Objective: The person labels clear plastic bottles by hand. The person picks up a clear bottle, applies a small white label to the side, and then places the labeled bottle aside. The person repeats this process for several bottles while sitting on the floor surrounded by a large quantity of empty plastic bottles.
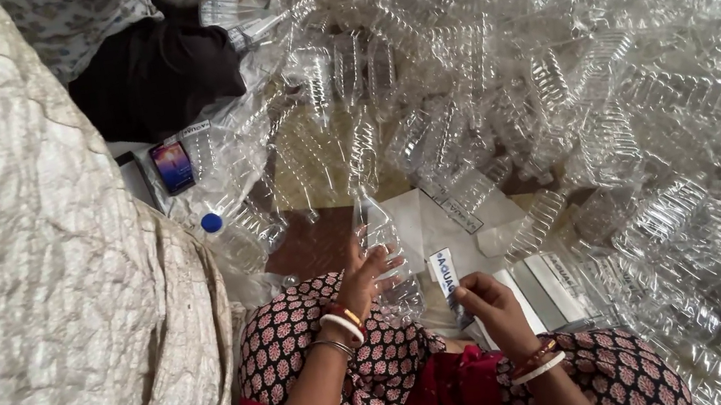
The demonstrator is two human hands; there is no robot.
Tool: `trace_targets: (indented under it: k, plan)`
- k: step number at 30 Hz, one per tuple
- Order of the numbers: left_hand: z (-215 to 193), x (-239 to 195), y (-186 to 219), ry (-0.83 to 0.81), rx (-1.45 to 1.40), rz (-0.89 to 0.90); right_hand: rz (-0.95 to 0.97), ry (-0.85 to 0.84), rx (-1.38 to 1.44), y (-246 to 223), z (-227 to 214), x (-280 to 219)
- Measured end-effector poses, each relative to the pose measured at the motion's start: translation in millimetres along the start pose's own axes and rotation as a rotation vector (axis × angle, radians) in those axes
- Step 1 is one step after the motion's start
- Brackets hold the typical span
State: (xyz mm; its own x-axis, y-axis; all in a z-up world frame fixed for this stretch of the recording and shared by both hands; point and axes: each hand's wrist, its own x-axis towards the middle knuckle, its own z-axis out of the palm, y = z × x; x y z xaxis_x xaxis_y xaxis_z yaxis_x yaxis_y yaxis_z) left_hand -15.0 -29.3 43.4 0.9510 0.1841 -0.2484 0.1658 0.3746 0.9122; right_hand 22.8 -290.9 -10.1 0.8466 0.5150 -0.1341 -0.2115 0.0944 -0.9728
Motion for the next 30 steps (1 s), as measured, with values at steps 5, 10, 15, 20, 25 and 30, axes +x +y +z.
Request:
trace_targets:
  k: [5, 10, 15, 20, 25, 30]
  plan:
    - [14, -5, 0, -0.067, -0.039, -0.014, -0.015, 0.005, 0.014, -2, 10, -1]
    - [15, 0, -11, -0.140, -0.099, -0.003, -0.027, 0.106, -0.038, -6, 16, -1]
    - [24, -4, -10, -0.148, -0.032, 0.010, 0.106, 0.157, -0.138, -14, 26, 1]
    - [31, -3, -13, -0.199, -0.018, 0.073, -0.009, 0.144, -0.093, -3, 33, 3]
    - [31, -2, -22, -0.238, 0.006, 0.142, -0.018, 0.175, -0.107, 7, 33, 7]
    - [30, -3, -28, -0.258, 0.014, 0.223, 0.016, 0.191, -0.100, 6, 34, 4]
